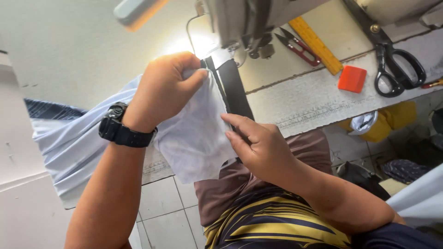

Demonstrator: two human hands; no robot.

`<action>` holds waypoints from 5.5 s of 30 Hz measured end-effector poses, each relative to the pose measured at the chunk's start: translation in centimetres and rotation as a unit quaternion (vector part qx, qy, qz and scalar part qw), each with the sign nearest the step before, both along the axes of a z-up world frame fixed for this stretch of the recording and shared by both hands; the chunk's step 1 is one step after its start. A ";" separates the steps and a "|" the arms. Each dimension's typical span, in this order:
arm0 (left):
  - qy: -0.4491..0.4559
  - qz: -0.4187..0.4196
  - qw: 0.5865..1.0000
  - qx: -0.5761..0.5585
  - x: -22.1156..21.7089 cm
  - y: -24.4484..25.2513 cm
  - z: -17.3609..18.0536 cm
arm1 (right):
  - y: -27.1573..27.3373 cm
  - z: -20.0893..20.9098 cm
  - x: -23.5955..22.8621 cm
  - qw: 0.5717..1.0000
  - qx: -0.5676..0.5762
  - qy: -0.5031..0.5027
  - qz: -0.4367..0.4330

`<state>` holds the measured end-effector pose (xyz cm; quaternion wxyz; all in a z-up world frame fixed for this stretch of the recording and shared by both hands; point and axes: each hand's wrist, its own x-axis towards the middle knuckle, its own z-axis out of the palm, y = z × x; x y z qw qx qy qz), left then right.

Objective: Cutting fabric strips and aligning them with garment pieces at a sewing station

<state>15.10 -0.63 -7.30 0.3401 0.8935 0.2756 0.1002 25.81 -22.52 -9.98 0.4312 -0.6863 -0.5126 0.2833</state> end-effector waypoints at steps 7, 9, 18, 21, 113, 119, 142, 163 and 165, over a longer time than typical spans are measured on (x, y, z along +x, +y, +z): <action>0.071 0.055 0.992 -0.087 2.6 -0.4 -2.0 | -0.8 -2.9 2.1 0.997 0.015 0.078 -0.017; 0.079 0.049 0.992 -0.081 3.4 -0.8 -1.6 | -0.9 -2.8 2.5 0.997 0.015 0.079 -0.018; 0.090 -0.027 0.982 0.167 5.1 -1.9 -3.8 | -0.3 -3.0 3.9 0.999 0.020 -0.043 -0.026; 0.054 -0.027 0.950 0.306 4.8 -1.7 -5.7 | -0.2 -3.4 3.8 0.998 0.020 -0.062 -0.022; -0.133 0.008 0.973 0.190 4.3 -2.7 -8.7 | 2.2 -10.0 6.6 0.917 -0.051 -0.394 0.025; -0.150 0.013 0.972 0.178 4.2 -2.8 -8.7 | 3.9 -7.0 6.2 0.875 -0.081 -0.476 0.021; -0.103 0.092 0.977 0.160 5.3 -3.1 -8.8 | 4.8 -4.1 7.2 0.884 -0.099 -0.439 0.129; -0.093 -0.055 0.940 0.324 1.6 -5.0 -5.9 | 4.8 -3.4 6.1 0.879 0.074 -0.469 0.052; -0.090 -0.055 0.934 0.341 1.3 -4.9 -6.1 | 5.0 -3.3 6.1 0.880 0.075 -0.464 0.060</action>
